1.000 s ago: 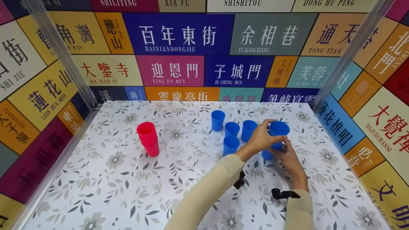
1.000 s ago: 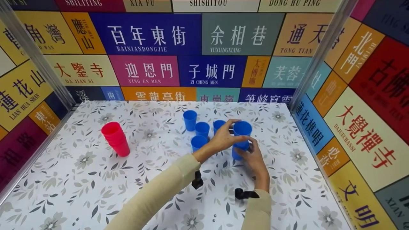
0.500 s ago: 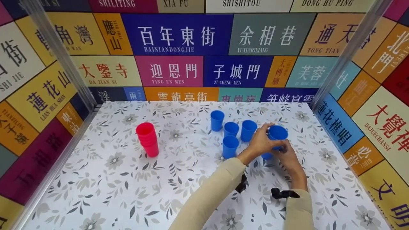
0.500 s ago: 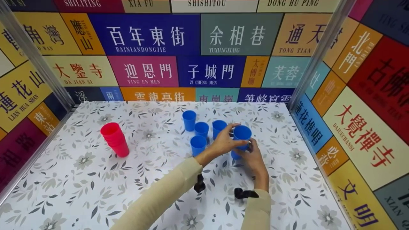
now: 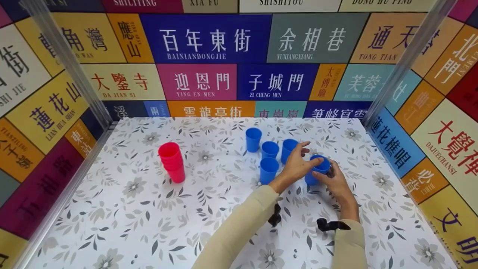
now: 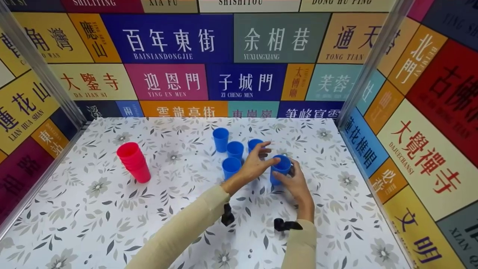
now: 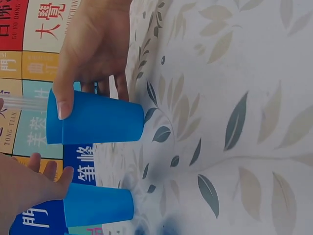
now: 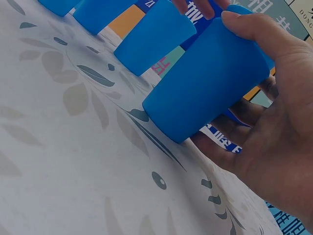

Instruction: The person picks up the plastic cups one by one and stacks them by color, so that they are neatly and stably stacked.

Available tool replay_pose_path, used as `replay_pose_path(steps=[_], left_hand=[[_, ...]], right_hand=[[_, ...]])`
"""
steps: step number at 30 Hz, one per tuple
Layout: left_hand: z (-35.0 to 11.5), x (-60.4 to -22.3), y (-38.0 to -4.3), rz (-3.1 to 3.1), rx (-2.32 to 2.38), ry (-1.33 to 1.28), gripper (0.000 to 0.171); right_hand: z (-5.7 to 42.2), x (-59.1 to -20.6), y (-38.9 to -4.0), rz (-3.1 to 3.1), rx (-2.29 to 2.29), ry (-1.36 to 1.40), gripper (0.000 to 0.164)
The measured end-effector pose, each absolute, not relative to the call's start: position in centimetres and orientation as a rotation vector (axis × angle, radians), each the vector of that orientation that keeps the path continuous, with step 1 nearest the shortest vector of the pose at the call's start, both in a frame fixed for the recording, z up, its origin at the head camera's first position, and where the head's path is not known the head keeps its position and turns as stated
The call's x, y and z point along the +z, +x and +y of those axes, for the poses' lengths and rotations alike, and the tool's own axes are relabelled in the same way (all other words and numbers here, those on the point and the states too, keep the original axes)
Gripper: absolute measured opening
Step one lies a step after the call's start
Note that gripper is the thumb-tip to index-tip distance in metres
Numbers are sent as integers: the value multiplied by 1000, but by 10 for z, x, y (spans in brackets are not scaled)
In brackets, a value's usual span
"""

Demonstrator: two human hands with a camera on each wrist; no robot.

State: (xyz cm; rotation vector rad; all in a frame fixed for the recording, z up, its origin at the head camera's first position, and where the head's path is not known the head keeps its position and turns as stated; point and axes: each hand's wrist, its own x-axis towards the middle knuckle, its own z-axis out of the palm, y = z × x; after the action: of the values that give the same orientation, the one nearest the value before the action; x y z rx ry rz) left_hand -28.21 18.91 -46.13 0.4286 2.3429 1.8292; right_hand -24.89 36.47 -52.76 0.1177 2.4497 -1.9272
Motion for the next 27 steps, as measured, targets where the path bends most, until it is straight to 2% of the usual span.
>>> replay_pose_path(steps=[13,19,27], left_hand=[[151,-460,-288,2294,1897,531,57],[135,-460,-292,2304,2028,645,48],[109,-461,-288,2440,1989,852,46]], right_hand=[[363,-525,-249,2518,-1875,106,83],[364,-523,-250,2514,-1877,120,84],[362,-524,-251,2475,-1906,128,83]])
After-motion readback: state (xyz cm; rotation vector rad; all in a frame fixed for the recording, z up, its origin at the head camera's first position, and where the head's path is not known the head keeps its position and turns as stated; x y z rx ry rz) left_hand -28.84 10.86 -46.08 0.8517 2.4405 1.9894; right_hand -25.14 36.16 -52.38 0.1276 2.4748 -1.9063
